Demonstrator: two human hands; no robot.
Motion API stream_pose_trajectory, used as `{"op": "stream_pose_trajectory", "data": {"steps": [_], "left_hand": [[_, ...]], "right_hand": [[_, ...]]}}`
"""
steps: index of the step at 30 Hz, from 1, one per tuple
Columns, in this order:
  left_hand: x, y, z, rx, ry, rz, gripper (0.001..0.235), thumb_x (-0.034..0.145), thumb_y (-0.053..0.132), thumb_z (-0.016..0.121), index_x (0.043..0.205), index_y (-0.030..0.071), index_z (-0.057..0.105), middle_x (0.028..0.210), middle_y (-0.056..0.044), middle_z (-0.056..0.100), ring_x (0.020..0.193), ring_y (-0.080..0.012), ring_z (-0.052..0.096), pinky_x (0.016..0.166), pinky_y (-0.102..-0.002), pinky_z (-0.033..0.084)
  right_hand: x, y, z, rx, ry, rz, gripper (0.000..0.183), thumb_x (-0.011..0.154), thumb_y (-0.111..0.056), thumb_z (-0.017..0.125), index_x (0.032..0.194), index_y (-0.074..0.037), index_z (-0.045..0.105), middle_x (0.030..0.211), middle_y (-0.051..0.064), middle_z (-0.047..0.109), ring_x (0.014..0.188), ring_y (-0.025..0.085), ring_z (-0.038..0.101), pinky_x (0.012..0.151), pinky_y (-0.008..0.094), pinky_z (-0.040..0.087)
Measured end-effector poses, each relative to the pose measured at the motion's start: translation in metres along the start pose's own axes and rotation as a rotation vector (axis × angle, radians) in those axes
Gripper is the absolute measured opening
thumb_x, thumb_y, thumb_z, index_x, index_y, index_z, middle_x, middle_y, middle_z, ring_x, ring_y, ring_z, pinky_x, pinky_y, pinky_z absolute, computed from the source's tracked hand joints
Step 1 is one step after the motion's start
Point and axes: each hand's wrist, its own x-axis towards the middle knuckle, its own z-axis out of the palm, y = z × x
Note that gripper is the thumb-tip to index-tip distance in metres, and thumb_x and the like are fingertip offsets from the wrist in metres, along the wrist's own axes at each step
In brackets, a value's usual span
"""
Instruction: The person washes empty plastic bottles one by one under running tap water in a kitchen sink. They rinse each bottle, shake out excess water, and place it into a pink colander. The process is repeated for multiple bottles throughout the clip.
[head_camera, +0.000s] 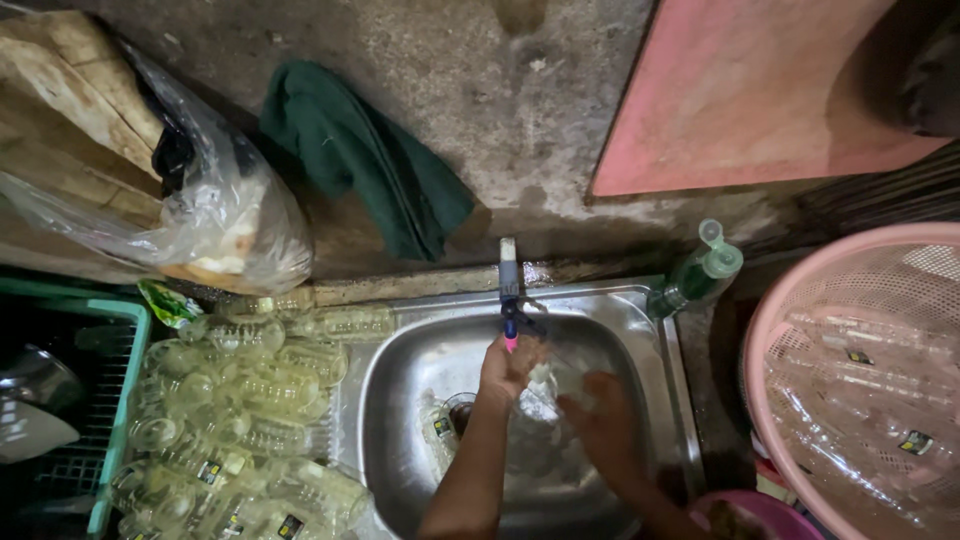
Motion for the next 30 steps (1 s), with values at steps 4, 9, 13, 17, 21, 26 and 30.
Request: {"op": "stream_pose_trajectory", "data": {"steps": [4, 9, 13, 17, 21, 26, 30], "left_hand": [[-0.015, 0.011, 0.0, 0.091, -0.08, 0.016, 0.03, 0.091, 0.037, 0.067, 0.092, 0.007, 0.062, 0.098, -0.014, 0.075, 0.095, -0.0307, 0.076, 0.088, -0.045, 0.063], [-0.014, 0.019, -0.013, 0.481, -0.002, 0.181, 0.022, 0.088, 0.027, 0.073, 0.1, 0.009, 0.07, 0.099, -0.013, 0.076, 0.089, -0.0243, 0.073, 0.079, -0.038, 0.063], [-0.012, 0.001, -0.015, 0.772, 0.006, 0.315, 0.019, 0.081, 0.012, 0.077, 0.099, 0.006, 0.073, 0.093, -0.01, 0.077, 0.082, -0.0187, 0.074, 0.075, -0.031, 0.06], [-0.025, -0.016, -0.015, 0.816, -0.051, 0.503, 0.019, 0.083, 0.01, 0.083, 0.093, 0.004, 0.068, 0.084, -0.006, 0.071, 0.073, -0.013, 0.066, 0.067, -0.028, 0.053], [-0.04, -0.009, -0.009, 0.749, -0.027, 0.517, 0.022, 0.082, 0.008, 0.084, 0.091, 0.006, 0.064, 0.079, -0.002, 0.067, 0.069, -0.0104, 0.061, 0.061, -0.027, 0.05], [-0.05, 0.002, 0.009, 0.853, -0.053, 0.591, 0.024, 0.082, 0.008, 0.086, 0.093, 0.004, 0.065, 0.085, -0.002, 0.07, 0.075, -0.0096, 0.064, 0.066, -0.025, 0.054], [-0.056, 0.003, 0.016, 0.846, -0.056, 0.569, 0.025, 0.081, 0.008, 0.085, 0.095, 0.004, 0.065, 0.086, -0.004, 0.072, 0.076, -0.0108, 0.067, 0.068, -0.025, 0.056]], "right_hand": [[0.016, 0.07, -0.013, 0.672, -0.131, 0.641, 0.062, 0.083, -0.039, 0.07, 0.138, -0.018, 0.052, 0.12, 0.012, 0.061, 0.097, 0.031, 0.066, 0.074, 0.053, 0.059], [0.027, 0.11, -0.009, 0.014, -0.544, 0.635, 0.078, 0.081, -0.052, 0.075, 0.147, -0.02, 0.048, 0.138, 0.002, 0.063, 0.119, 0.015, 0.062, 0.093, 0.041, 0.053], [0.036, 0.096, 0.034, -0.283, -0.587, 0.417, 0.096, 0.065, -0.045, 0.091, 0.144, -0.015, 0.045, 0.13, 0.01, 0.067, 0.114, 0.024, 0.067, 0.096, 0.038, 0.056], [0.045, 0.088, 0.056, 0.002, -0.557, 0.234, 0.101, 0.056, -0.028, 0.1, 0.14, -0.006, 0.05, 0.129, 0.017, 0.064, 0.117, 0.029, 0.062, 0.099, 0.039, 0.052], [0.054, 0.093, 0.071, -0.08, -0.568, 0.258, 0.11, 0.055, -0.028, 0.1, 0.146, -0.01, 0.04, 0.13, 0.008, 0.062, 0.119, 0.021, 0.06, 0.101, 0.036, 0.05], [0.059, 0.087, 0.076, 0.007, -0.549, 0.185, 0.107, 0.057, -0.024, 0.099, 0.147, -0.01, 0.042, 0.13, 0.009, 0.062, 0.119, 0.022, 0.058, 0.101, 0.037, 0.048], [0.057, 0.077, 0.075, -0.033, -0.548, 0.231, 0.109, 0.057, -0.022, 0.098, 0.147, -0.014, 0.039, 0.13, 0.009, 0.06, 0.118, 0.024, 0.058, 0.099, 0.039, 0.051]]}}
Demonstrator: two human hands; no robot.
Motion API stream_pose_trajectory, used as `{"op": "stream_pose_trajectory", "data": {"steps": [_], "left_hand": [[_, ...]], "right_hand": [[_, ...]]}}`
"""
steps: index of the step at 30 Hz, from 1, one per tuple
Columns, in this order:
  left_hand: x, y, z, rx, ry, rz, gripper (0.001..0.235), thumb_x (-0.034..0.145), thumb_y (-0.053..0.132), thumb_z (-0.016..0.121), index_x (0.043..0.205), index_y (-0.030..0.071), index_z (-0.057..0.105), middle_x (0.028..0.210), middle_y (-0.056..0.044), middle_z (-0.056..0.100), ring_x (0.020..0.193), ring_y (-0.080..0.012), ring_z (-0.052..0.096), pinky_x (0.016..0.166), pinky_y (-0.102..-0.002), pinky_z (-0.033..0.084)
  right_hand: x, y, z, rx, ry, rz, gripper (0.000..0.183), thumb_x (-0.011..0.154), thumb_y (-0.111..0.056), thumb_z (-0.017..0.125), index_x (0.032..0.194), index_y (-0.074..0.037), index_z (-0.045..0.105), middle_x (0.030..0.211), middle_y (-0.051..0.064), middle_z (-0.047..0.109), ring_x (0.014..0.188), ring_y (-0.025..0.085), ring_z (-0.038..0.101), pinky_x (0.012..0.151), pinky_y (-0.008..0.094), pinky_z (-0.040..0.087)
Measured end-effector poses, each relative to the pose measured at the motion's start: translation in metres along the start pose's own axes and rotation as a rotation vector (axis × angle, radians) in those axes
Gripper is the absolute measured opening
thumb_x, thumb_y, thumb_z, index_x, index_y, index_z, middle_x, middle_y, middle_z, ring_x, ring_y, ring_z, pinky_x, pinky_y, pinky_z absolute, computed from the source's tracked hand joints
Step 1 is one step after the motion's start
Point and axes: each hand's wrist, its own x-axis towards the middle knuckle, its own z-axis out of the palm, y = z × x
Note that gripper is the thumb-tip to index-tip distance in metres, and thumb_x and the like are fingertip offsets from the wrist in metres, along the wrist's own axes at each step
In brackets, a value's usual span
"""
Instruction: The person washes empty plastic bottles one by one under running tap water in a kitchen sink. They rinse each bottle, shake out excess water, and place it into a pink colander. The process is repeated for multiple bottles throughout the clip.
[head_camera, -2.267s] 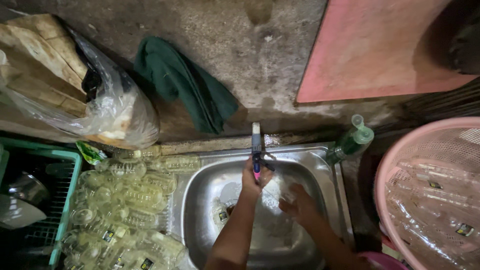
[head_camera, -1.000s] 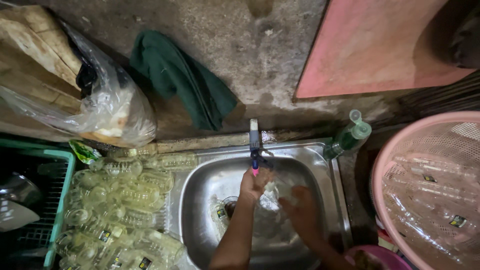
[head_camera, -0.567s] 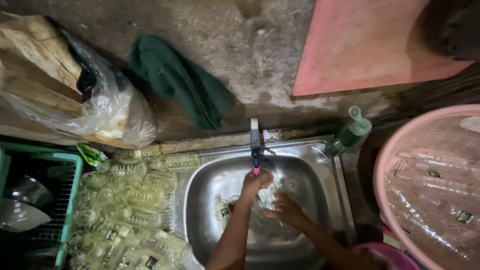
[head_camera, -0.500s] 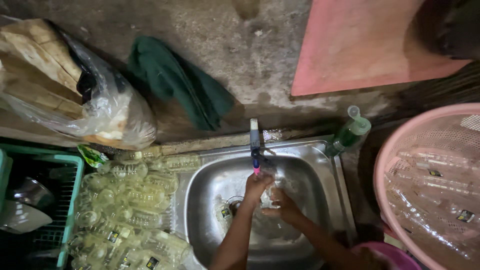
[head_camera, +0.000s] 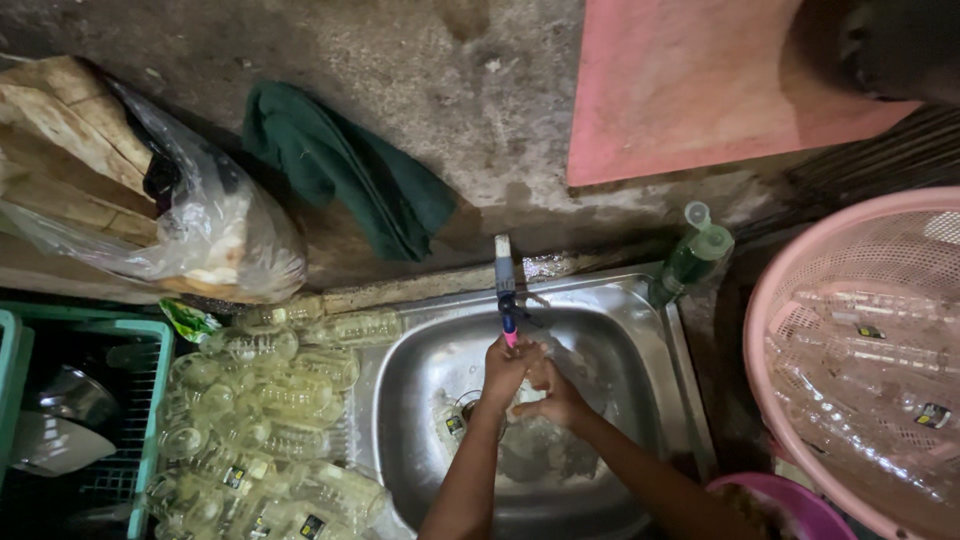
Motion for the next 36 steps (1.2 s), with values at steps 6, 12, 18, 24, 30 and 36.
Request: {"op": "stream_pose_trajectory", "data": {"steps": [6, 12, 18, 24, 30, 36], "left_hand": [[-0.001, 0.007, -0.001, -0.057, -0.028, 0.007, 0.025, 0.081, 0.006, 0.085, 0.095, 0.004, 0.065, 0.086, -0.003, 0.071, 0.075, -0.0111, 0.066, 0.067, -0.026, 0.055], [0.002, 0.0, -0.012, -0.057, -0.107, 0.098, 0.024, 0.081, 0.004, 0.082, 0.099, 0.007, 0.066, 0.09, -0.001, 0.072, 0.08, -0.009, 0.067, 0.073, -0.026, 0.055], [0.015, -0.036, -0.049, -0.34, 0.141, -0.263, 0.026, 0.087, 0.014, 0.068, 0.112, 0.009, 0.064, 0.093, -0.009, 0.069, 0.077, -0.0173, 0.069, 0.071, -0.033, 0.058], [-0.004, -0.049, -0.089, -0.824, 0.169, -0.791, 0.05, 0.102, 0.044, 0.052, 0.119, -0.002, 0.058, 0.115, -0.022, 0.063, 0.097, -0.0343, 0.066, 0.085, -0.047, 0.061], [-0.019, -0.043, -0.073, -0.88, 0.066, -0.851, 0.048, 0.102, 0.039, 0.039, 0.126, 0.004, 0.061, 0.124, -0.02, 0.064, 0.11, -0.0383, 0.065, 0.092, -0.055, 0.058], [-0.025, -0.063, -0.083, -0.978, 0.248, -0.874, 0.05, 0.106, 0.042, 0.041, 0.132, 0.004, 0.058, 0.126, -0.021, 0.062, 0.117, -0.0384, 0.063, 0.095, -0.053, 0.058]], "right_hand": [[0.001, 0.001, -0.001, -0.01, -0.004, -0.017, 0.109, 0.059, -0.021, 0.099, 0.15, -0.014, 0.039, 0.132, 0.009, 0.06, 0.12, 0.025, 0.058, 0.1, 0.039, 0.051], [0.006, -0.002, -0.003, -0.003, -0.015, -0.073, 0.117, 0.057, -0.023, 0.099, 0.152, -0.015, 0.03, 0.13, 0.012, 0.061, 0.118, 0.027, 0.059, 0.098, 0.04, 0.052], [-0.017, -0.047, -0.016, -0.113, -0.1, 0.11, 0.094, 0.072, -0.032, 0.091, 0.149, -0.014, 0.04, 0.137, 0.013, 0.06, 0.124, 0.028, 0.062, 0.098, 0.04, 0.056], [-0.07, -0.116, -0.027, -0.213, -0.131, -0.17, 0.082, 0.077, -0.026, 0.092, 0.144, -0.01, 0.048, 0.144, 0.014, 0.057, 0.13, 0.031, 0.059, 0.1, 0.043, 0.054], [-0.086, -0.146, -0.005, -0.167, -0.043, -0.222, 0.08, 0.076, -0.026, 0.086, 0.143, -0.011, 0.045, 0.144, 0.015, 0.053, 0.129, 0.029, 0.06, 0.085, 0.038, 0.063], [-0.05, -0.125, -0.001, -0.254, 0.054, -0.162, 0.077, 0.087, -0.034, 0.083, 0.149, -0.012, 0.043, 0.134, 0.022, 0.061, 0.118, 0.035, 0.058, 0.089, 0.039, 0.051]]}}
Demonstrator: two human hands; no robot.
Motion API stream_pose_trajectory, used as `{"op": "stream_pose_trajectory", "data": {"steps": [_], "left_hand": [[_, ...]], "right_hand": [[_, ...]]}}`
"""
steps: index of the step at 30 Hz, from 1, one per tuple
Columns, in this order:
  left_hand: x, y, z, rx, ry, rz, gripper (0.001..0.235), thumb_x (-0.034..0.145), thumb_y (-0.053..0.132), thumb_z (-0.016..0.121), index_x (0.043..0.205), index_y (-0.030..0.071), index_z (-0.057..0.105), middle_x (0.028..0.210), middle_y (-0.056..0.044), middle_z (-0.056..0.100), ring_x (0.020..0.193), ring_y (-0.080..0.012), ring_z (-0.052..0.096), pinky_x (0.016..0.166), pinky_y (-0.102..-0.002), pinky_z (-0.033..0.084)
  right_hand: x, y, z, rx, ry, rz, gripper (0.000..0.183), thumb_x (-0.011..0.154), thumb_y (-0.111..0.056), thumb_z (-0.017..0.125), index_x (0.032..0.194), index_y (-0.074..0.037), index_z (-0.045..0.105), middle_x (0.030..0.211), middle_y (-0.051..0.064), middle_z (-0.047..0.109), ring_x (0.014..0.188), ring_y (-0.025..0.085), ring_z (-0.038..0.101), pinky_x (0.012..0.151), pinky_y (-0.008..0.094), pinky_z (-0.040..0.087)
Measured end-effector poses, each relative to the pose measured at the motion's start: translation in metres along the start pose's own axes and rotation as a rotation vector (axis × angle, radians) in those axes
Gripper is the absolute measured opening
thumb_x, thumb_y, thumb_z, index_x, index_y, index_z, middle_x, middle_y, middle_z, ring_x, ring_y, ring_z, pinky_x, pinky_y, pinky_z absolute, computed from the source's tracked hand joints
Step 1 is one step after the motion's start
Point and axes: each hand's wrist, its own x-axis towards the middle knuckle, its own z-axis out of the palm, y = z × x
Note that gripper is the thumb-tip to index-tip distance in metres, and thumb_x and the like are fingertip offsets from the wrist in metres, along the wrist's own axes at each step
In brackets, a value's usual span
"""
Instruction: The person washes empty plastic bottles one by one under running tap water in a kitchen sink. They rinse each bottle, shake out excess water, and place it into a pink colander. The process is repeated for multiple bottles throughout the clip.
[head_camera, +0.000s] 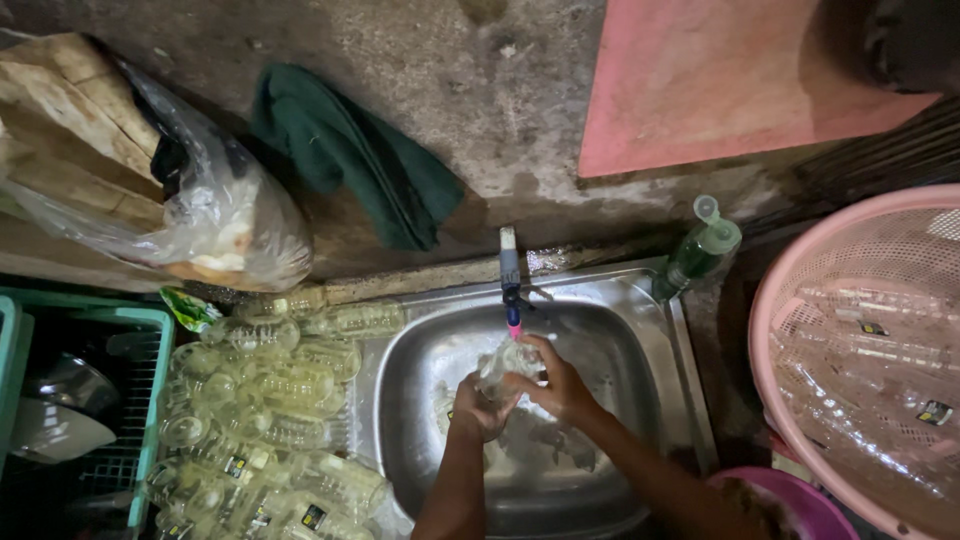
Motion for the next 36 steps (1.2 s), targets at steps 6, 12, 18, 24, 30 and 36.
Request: {"op": "stream_pose_trajectory", "data": {"steps": [6, 12, 18, 24, 30, 36], "left_hand": [[0.016, -0.001, -0.023, -0.173, 0.072, 0.075, 0.052, 0.106, 0.048, 0.04, 0.138, 0.01, 0.058, 0.135, -0.014, 0.062, 0.122, -0.0353, 0.061, 0.101, -0.052, 0.058], [0.029, 0.005, -0.022, -0.084, 0.054, 0.021, 0.062, 0.099, 0.056, 0.05, 0.141, 0.011, 0.055, 0.146, -0.015, 0.055, 0.124, -0.0342, 0.057, 0.096, -0.05, 0.056], [0.044, 0.006, -0.007, -0.093, 0.027, 0.068, 0.066, 0.103, 0.055, 0.053, 0.146, 0.006, 0.041, 0.152, -0.028, 0.043, 0.137, -0.0492, 0.045, 0.106, -0.06, 0.047], [0.027, 0.03, -0.015, -0.309, -0.096, 0.171, 0.072, 0.092, 0.059, 0.046, 0.139, 0.004, 0.052, 0.137, -0.02, 0.059, 0.121, -0.0402, 0.06, 0.1, -0.065, 0.049], [0.016, 0.045, -0.024, -0.346, -0.019, 0.283, 0.076, 0.095, 0.064, 0.054, 0.139, 0.001, 0.05, 0.125, -0.022, 0.058, 0.113, -0.0381, 0.059, 0.095, -0.055, 0.052], [0.037, 0.021, 0.015, -0.279, -0.134, 0.245, 0.067, 0.092, 0.061, 0.067, 0.118, 0.002, 0.051, 0.109, -0.022, 0.064, 0.099, -0.0404, 0.065, 0.092, -0.056, 0.057]], "right_hand": [[0.072, 0.052, 0.022, -0.018, 0.034, -0.001, 0.062, 0.092, -0.041, 0.076, 0.14, -0.009, 0.053, 0.114, 0.013, 0.07, 0.101, 0.021, 0.066, 0.088, 0.036, 0.054], [0.074, 0.092, 0.019, 0.223, 0.111, -0.114, 0.063, 0.086, -0.037, 0.08, 0.136, -0.01, 0.053, 0.116, 0.011, 0.07, 0.102, 0.02, 0.066, 0.085, 0.033, 0.055], [0.076, 0.115, 0.013, 0.425, 0.193, 0.221, 0.056, 0.093, -0.035, 0.062, 0.144, -0.018, 0.05, 0.114, 0.002, 0.069, 0.095, 0.014, 0.065, 0.075, 0.031, 0.055], [0.113, 0.1, 0.064, 0.227, 0.196, -0.263, 0.042, 0.097, -0.032, 0.074, 0.127, -0.006, 0.061, 0.112, 0.007, 0.071, 0.096, 0.017, 0.065, 0.084, 0.032, 0.055], [0.107, 0.063, 0.068, -0.069, 0.218, -0.271, 0.069, 0.082, -0.033, 0.089, 0.133, -0.001, 0.055, 0.121, 0.018, 0.065, 0.111, 0.024, 0.062, 0.088, 0.037, 0.052], [0.075, 0.068, 0.028, 0.178, 0.396, 0.006, 0.072, 0.077, -0.034, 0.087, 0.13, -0.002, 0.051, 0.116, 0.016, 0.064, 0.104, 0.024, 0.067, 0.072, 0.034, 0.064]]}}
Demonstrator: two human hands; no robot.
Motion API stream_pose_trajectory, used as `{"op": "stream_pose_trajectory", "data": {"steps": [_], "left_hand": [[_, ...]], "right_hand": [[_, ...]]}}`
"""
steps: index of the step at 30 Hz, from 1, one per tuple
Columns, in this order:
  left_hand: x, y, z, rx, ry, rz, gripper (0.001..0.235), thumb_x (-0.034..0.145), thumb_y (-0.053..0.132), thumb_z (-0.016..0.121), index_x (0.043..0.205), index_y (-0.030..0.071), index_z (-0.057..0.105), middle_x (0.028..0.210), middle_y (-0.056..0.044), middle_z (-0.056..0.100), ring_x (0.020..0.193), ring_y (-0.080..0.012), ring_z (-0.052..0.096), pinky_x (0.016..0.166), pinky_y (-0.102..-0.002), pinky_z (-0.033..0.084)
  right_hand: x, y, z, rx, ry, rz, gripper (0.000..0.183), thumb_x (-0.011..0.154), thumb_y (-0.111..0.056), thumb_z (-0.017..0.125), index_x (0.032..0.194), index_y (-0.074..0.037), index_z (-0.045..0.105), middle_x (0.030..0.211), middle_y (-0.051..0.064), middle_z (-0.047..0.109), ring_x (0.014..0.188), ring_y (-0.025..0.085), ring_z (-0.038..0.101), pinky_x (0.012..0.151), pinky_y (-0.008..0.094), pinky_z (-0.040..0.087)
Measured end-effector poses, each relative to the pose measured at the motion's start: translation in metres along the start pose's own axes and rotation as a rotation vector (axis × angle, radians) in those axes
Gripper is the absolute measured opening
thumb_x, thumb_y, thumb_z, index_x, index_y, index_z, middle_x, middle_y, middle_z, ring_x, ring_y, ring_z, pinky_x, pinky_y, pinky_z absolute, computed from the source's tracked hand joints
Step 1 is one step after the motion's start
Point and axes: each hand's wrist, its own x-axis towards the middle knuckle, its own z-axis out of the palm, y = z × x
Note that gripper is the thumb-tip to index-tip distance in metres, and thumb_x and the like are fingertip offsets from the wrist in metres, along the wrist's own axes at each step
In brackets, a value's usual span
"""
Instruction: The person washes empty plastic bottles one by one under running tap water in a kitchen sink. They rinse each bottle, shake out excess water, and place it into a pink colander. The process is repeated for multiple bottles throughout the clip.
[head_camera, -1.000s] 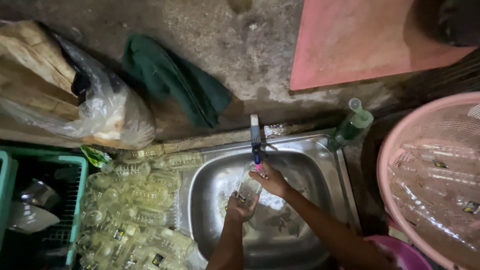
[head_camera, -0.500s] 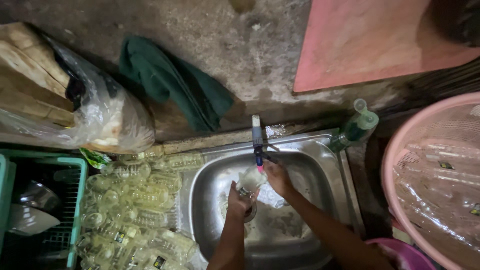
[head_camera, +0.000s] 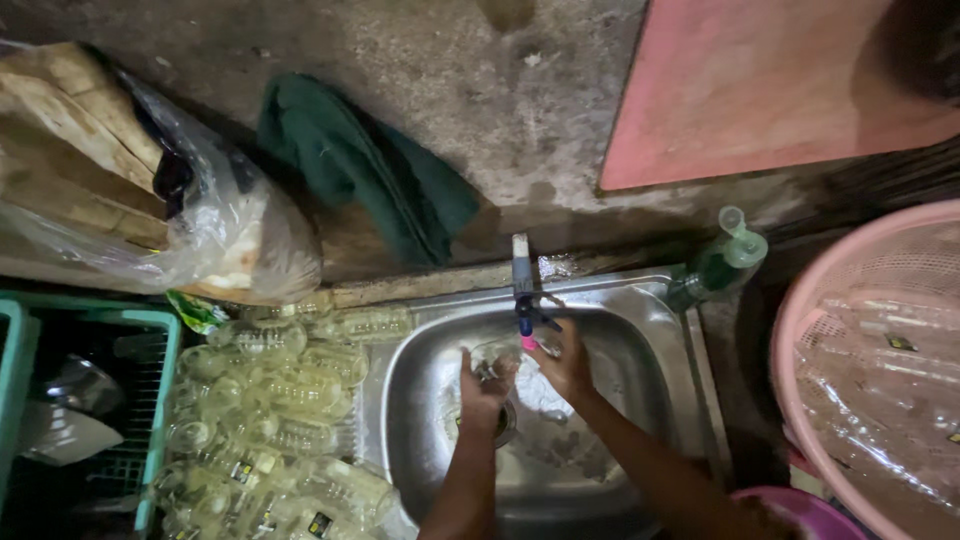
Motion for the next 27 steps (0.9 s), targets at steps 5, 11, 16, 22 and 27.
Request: {"op": "stream_pose_trajectory", "data": {"steps": [5, 11, 16, 22, 27], "left_hand": [[0.007, -0.048, 0.031, 0.07, -0.1, -0.053, 0.042, 0.089, 0.052, 0.067, 0.102, 0.013, 0.059, 0.091, -0.014, 0.068, 0.082, -0.0332, 0.067, 0.077, -0.049, 0.058], [-0.011, -0.079, 0.044, 0.683, -0.203, 0.157, 0.034, 0.099, 0.043, 0.066, 0.107, 0.01, 0.068, 0.083, -0.008, 0.066, 0.066, -0.0201, 0.059, 0.052, -0.031, 0.047], [-0.055, -0.073, 0.048, 0.9, -0.336, 0.273, 0.024, 0.093, 0.028, 0.071, 0.112, 0.012, 0.069, 0.095, -0.002, 0.071, 0.082, -0.0153, 0.066, 0.068, -0.029, 0.051], [-0.094, -0.061, 0.057, 0.994, -0.366, 0.319, 0.031, 0.089, 0.024, 0.077, 0.117, 0.012, 0.069, 0.103, 0.001, 0.074, 0.096, -0.0124, 0.065, 0.085, -0.031, 0.046], [-0.106, -0.06, 0.067, 0.987, -0.401, 0.338, 0.032, 0.088, 0.022, 0.076, 0.118, 0.015, 0.07, 0.105, 0.003, 0.074, 0.097, -0.0108, 0.063, 0.085, -0.03, 0.044]], "right_hand": [[-0.045, 0.008, -0.051, 0.063, 0.047, 0.452, 0.061, 0.074, -0.028, 0.088, 0.12, -0.001, 0.058, 0.106, 0.014, 0.066, 0.083, 0.024, 0.068, 0.06, 0.037, 0.062], [-0.076, 0.032, -0.071, -0.109, -0.279, 0.492, 0.079, 0.073, -0.034, 0.09, 0.137, -0.009, 0.051, 0.114, 0.01, 0.068, 0.099, 0.02, 0.069, 0.08, 0.035, 0.059], [-0.083, 0.066, -0.058, -0.063, -0.485, 0.523, 0.097, 0.069, -0.023, 0.094, 0.146, -0.012, 0.036, 0.127, 0.014, 0.061, 0.113, 0.024, 0.064, 0.09, 0.036, 0.059], [-0.078, 0.106, -0.037, 0.222, -0.495, 0.556, 0.092, 0.067, -0.014, 0.088, 0.145, -0.01, 0.04, 0.129, 0.014, 0.058, 0.113, 0.027, 0.065, 0.089, 0.039, 0.062], [-0.077, 0.1, -0.032, 0.014, -0.465, 0.407, 0.094, 0.063, -0.008, 0.095, 0.141, -0.012, 0.042, 0.125, 0.015, 0.061, 0.114, 0.024, 0.062, 0.093, 0.037, 0.057]]}}
